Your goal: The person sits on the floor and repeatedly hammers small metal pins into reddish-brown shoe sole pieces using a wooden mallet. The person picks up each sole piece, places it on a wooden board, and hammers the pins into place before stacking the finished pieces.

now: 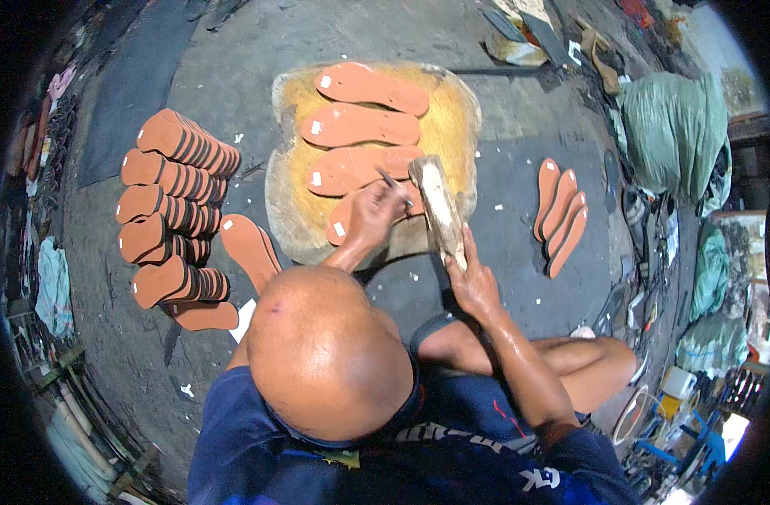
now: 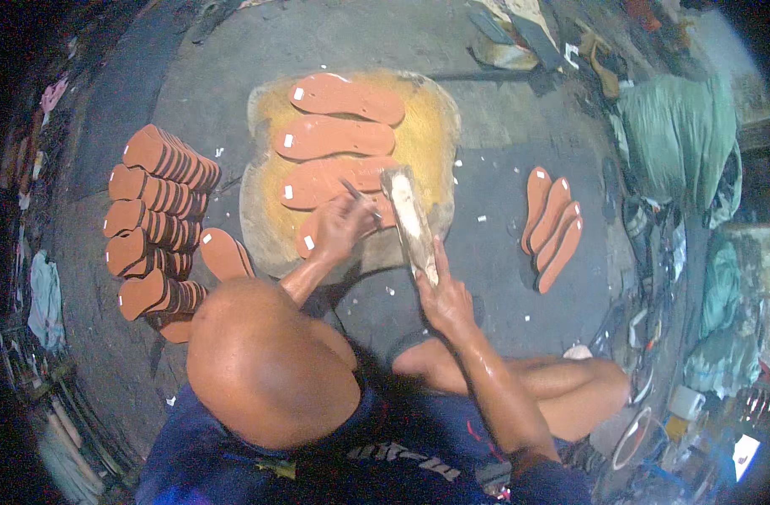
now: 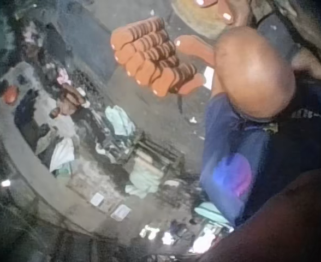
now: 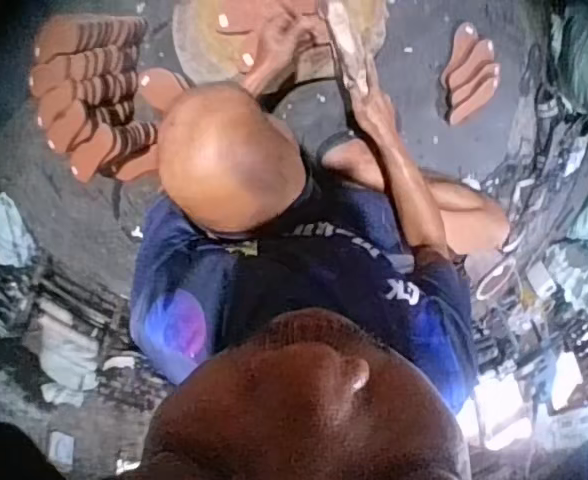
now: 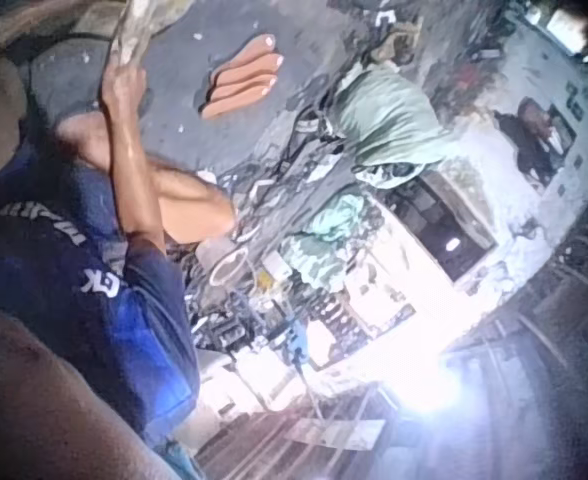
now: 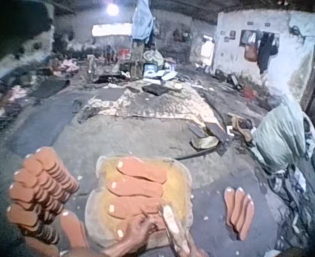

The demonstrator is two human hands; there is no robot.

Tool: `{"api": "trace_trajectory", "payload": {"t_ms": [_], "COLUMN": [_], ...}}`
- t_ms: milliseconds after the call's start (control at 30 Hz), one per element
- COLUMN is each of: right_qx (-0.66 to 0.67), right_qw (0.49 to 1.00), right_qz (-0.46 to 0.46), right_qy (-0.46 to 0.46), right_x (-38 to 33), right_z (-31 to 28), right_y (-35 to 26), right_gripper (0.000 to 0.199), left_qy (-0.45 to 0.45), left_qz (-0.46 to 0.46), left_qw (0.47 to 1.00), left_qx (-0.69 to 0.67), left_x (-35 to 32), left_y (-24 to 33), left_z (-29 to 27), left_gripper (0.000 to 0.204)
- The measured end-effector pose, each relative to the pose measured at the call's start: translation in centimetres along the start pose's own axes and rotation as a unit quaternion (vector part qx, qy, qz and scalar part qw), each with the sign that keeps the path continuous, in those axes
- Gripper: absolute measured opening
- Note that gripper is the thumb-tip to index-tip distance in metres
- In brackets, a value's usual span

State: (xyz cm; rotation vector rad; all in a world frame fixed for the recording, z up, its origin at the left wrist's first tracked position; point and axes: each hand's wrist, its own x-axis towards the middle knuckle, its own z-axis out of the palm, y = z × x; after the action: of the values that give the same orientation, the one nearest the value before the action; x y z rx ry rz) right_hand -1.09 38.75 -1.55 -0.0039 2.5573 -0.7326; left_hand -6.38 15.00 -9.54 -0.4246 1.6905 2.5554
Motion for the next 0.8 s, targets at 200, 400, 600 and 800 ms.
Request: {"api": "trace_trajectory", "payload": {"t_ms": [200, 400, 600, 800], "right_qx": [0.065, -0.015, -0.194, -0.130], "right_qw": [0.994, 0.968, 0.833, 0.871], "right_qz": [-0.043, -0.133, -0.518, -0.472], "right_qy": [0.080, 0.214, -0.024, -0.051], "right_x": [1.9, 13.1, 13.0, 15.1], "right_z": [-1.9, -4.1, 1.1, -0.8], "right_y": [-2.1, -3.7, -6.1, -12.0], "right_gripper": [0.074, 0.074, 0.077, 0.085], "left_qy": [0.149, 0.222, 0.378, 0.477], "left_qz": [0.081, 0.046, -0.021, 0.072], "left_qw": [0.985, 0.972, 0.925, 0.873], "left_qx": [-0.016, 0.063, -0.018, 0.067], "left_x": [-0.8, -7.5, -13.4, -16.2], "left_y": [7.6, 5.7, 4.8, 3.0], "left_z": [-4.9, -8.4, -11.8, -18.8], "left_gripper": [0.024, 0.025, 0.022, 0.027]}}
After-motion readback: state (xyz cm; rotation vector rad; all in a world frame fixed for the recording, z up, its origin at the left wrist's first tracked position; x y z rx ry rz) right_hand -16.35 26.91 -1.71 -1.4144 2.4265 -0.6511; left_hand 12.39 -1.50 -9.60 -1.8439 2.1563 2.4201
